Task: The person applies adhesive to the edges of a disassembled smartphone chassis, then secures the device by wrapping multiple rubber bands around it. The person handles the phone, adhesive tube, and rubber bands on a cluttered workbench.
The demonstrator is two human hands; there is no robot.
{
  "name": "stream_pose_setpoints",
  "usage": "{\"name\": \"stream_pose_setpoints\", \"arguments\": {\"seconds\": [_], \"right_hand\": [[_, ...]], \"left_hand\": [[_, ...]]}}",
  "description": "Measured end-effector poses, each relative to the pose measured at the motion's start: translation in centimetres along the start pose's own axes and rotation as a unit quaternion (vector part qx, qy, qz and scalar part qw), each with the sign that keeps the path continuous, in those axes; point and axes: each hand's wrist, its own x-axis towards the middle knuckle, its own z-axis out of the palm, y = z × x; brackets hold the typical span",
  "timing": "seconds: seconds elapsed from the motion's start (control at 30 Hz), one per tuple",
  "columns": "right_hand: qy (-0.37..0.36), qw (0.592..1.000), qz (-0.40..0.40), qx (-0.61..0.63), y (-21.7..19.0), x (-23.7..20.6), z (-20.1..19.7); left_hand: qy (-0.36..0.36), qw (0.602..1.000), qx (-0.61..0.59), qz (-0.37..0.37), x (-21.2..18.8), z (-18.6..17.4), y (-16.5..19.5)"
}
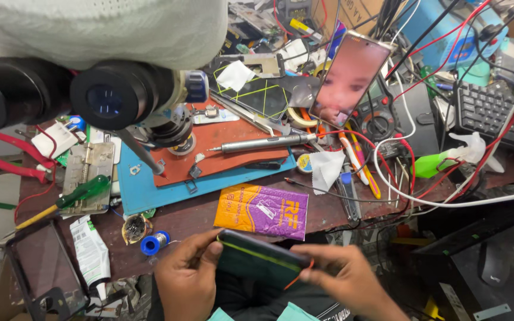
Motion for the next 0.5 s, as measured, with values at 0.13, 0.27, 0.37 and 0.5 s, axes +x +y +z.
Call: {"name": "stream_pose_setpoints", "arguments": {"seconds": [0.13,0.27,0.37,0.5], "right_hand": [[0.002,0.993,-0.019,0.115,-0.6,0.4,2.4],[0.021,0.985,-0.012,0.169,-2.3,1.0,4.4],[-0.107,0.988,-0.047,0.103,-4.4,1.6,4.0],[-0.080,0.960,-0.183,-0.198,-8.5,5.7,1.5]], "left_hand": [[0.049,0.970,-0.219,-0.093,0.4,0.5,-1.0],[0.057,0.911,-0.372,-0.169,1.0,0.7,-2.1],[0.091,0.897,-0.385,-0.197,1.9,0.6,-2.9],[0.131,0.860,-0.421,-0.258,3.0,-0.5,-3.5]]}}
